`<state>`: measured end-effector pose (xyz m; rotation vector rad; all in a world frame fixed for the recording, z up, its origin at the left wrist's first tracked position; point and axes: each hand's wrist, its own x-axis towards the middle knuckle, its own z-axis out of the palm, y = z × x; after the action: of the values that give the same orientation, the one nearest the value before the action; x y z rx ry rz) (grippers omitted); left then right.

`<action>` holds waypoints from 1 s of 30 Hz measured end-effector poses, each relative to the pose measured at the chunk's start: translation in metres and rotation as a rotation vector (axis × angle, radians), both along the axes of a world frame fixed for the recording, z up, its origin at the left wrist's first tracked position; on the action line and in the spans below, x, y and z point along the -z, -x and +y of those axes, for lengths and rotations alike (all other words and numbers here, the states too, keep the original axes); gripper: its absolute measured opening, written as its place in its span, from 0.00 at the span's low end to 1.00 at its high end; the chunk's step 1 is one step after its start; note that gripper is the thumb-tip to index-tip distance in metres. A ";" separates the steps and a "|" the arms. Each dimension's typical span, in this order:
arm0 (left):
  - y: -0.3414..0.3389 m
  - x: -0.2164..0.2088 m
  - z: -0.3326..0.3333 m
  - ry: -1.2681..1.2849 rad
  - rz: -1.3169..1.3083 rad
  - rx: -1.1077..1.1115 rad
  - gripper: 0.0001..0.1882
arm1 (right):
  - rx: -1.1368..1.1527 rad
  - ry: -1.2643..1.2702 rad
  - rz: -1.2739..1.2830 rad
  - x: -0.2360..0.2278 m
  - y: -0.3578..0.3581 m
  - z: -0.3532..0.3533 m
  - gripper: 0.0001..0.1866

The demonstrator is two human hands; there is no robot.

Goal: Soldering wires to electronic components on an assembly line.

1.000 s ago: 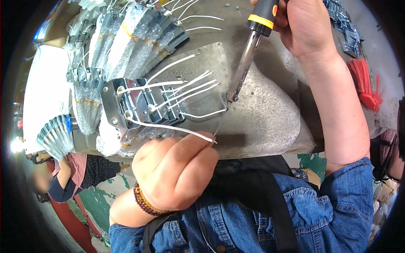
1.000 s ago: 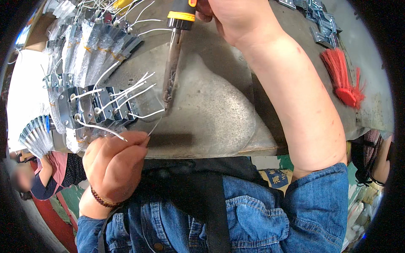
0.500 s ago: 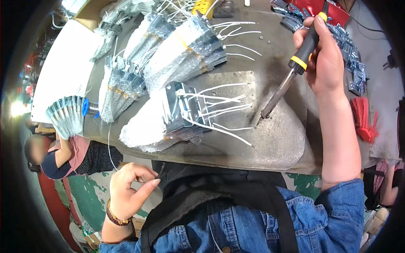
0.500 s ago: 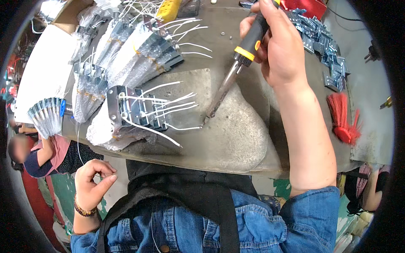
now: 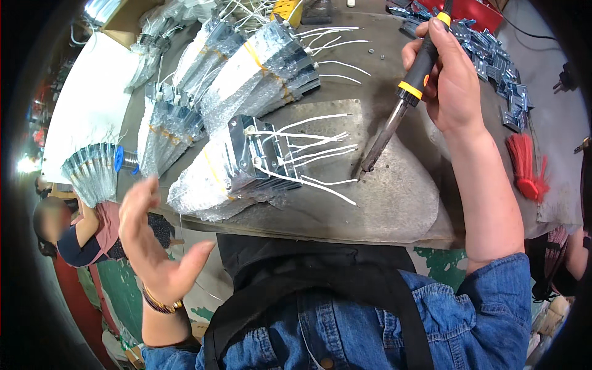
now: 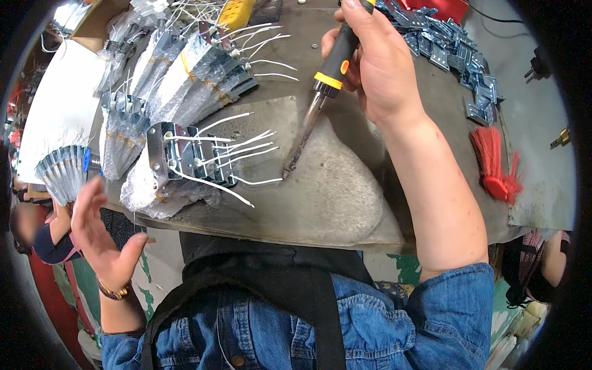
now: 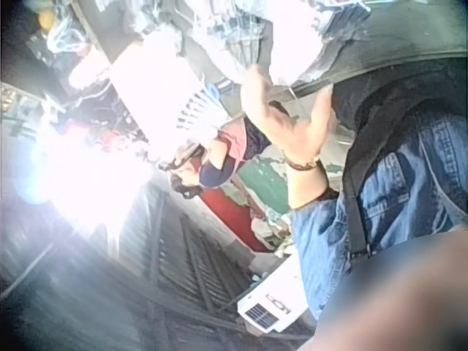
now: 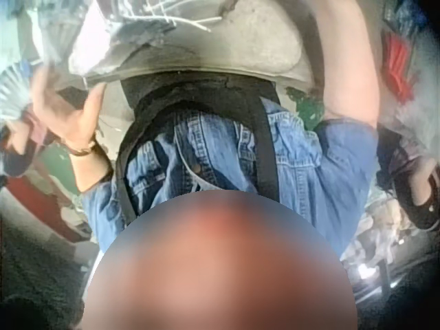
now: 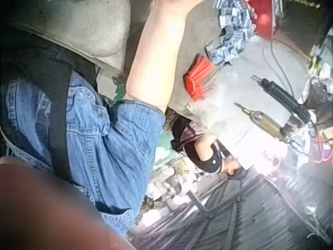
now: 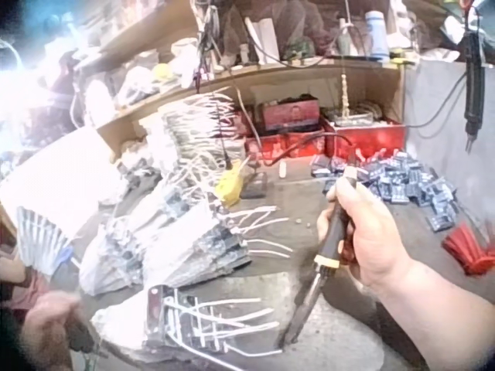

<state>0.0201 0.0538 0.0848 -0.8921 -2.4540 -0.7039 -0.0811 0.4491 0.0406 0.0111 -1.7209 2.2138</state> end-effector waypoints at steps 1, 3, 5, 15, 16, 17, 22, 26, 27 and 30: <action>0.009 -0.002 0.008 0.012 -0.061 -0.004 0.48 | -0.006 -0.005 0.005 0.001 -0.001 0.000 0.15; 0.024 -0.002 0.017 0.027 -0.124 -0.004 0.55 | -0.007 -0.007 0.009 0.000 -0.002 0.001 0.15; 0.035 -0.002 0.021 0.095 -0.240 0.042 0.64 | 0.004 -0.003 0.007 -0.001 -0.003 0.002 0.15; 0.057 0.017 0.023 0.094 -0.438 0.079 0.68 | 0.013 0.100 0.013 -0.007 0.001 0.003 0.15; 0.058 0.015 0.021 0.112 -0.419 0.078 0.67 | 0.029 0.064 0.005 -0.007 0.002 0.004 0.15; 0.059 0.014 0.024 0.100 -0.450 0.063 0.66 | 0.044 0.027 -0.002 -0.007 0.003 0.006 0.16; 0.063 0.003 0.032 0.106 -0.575 -0.026 0.61 | -0.009 0.086 0.023 -0.010 0.002 0.015 0.15; 0.060 0.005 0.027 0.156 -0.337 0.121 0.55 | -0.034 0.193 0.024 -0.007 0.003 0.020 0.17; 0.060 0.008 0.027 0.174 -0.319 0.121 0.52 | -0.017 0.195 0.001 -0.006 0.004 0.018 0.17; 0.062 0.003 0.025 0.201 -0.370 0.141 0.53 | 0.027 0.252 -0.008 -0.005 0.004 0.026 0.16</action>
<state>-0.0420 0.0789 0.0815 -1.1030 -2.8504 -0.7344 -0.0850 0.4746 0.0454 -0.0804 -1.4260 2.3963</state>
